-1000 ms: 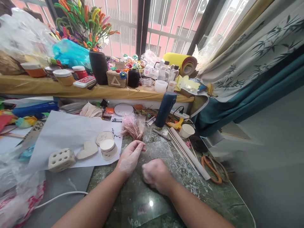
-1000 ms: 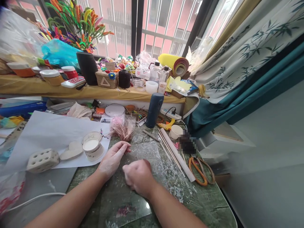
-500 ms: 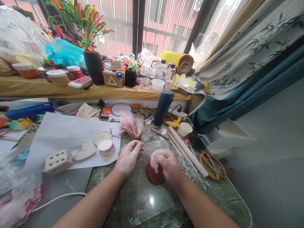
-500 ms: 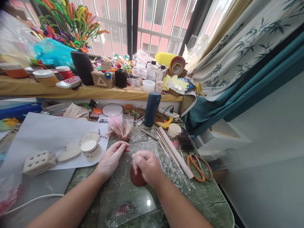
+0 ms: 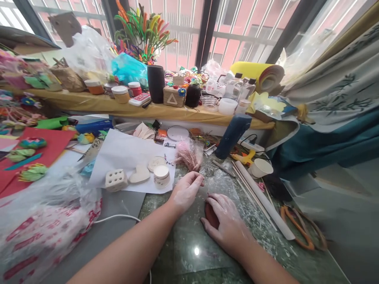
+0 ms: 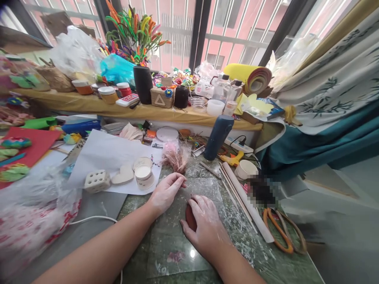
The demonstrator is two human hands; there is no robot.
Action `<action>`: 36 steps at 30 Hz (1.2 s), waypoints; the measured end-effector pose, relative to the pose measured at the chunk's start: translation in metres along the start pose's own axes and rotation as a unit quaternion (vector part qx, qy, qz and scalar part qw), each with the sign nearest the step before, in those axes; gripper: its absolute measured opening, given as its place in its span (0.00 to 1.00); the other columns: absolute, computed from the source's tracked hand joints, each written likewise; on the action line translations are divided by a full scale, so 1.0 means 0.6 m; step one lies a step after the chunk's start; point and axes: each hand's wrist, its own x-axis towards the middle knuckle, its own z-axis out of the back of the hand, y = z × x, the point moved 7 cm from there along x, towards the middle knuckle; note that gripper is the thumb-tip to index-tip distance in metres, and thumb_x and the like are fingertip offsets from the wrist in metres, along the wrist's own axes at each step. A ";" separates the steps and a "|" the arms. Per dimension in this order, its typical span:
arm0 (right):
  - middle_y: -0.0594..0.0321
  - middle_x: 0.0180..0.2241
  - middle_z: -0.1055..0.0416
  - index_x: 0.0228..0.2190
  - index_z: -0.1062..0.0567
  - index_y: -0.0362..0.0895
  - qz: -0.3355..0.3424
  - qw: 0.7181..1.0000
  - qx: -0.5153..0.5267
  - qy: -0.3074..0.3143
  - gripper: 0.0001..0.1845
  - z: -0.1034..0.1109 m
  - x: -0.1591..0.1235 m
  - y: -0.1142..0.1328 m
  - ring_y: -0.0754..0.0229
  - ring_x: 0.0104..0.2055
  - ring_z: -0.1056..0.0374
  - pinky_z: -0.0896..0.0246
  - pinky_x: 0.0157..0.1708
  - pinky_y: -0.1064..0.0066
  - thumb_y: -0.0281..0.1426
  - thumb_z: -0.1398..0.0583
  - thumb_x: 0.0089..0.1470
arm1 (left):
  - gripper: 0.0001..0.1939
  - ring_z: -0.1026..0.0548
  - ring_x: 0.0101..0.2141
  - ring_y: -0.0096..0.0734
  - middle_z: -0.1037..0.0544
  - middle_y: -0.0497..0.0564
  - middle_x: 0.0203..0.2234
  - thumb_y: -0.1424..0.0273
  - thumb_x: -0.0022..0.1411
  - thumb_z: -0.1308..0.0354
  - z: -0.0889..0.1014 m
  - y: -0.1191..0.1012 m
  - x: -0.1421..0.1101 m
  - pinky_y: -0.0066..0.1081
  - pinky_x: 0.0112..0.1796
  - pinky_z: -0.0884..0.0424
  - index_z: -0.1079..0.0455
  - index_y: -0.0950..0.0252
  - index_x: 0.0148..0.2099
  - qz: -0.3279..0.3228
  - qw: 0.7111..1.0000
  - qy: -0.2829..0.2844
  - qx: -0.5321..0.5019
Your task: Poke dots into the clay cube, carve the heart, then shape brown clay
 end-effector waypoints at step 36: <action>0.73 0.15 0.40 0.20 0.34 0.45 -0.381 0.542 0.721 -0.203 0.21 0.037 0.003 -0.046 0.69 0.16 0.46 0.47 0.13 0.78 0.40 0.30 0.50 | 0.19 0.23 0.37 0.37 0.19 0.50 0.33 0.52 0.66 0.47 0.003 0.017 0.013 0.34 0.42 0.31 0.26 0.62 0.42 -0.013 0.999 0.011 -0.040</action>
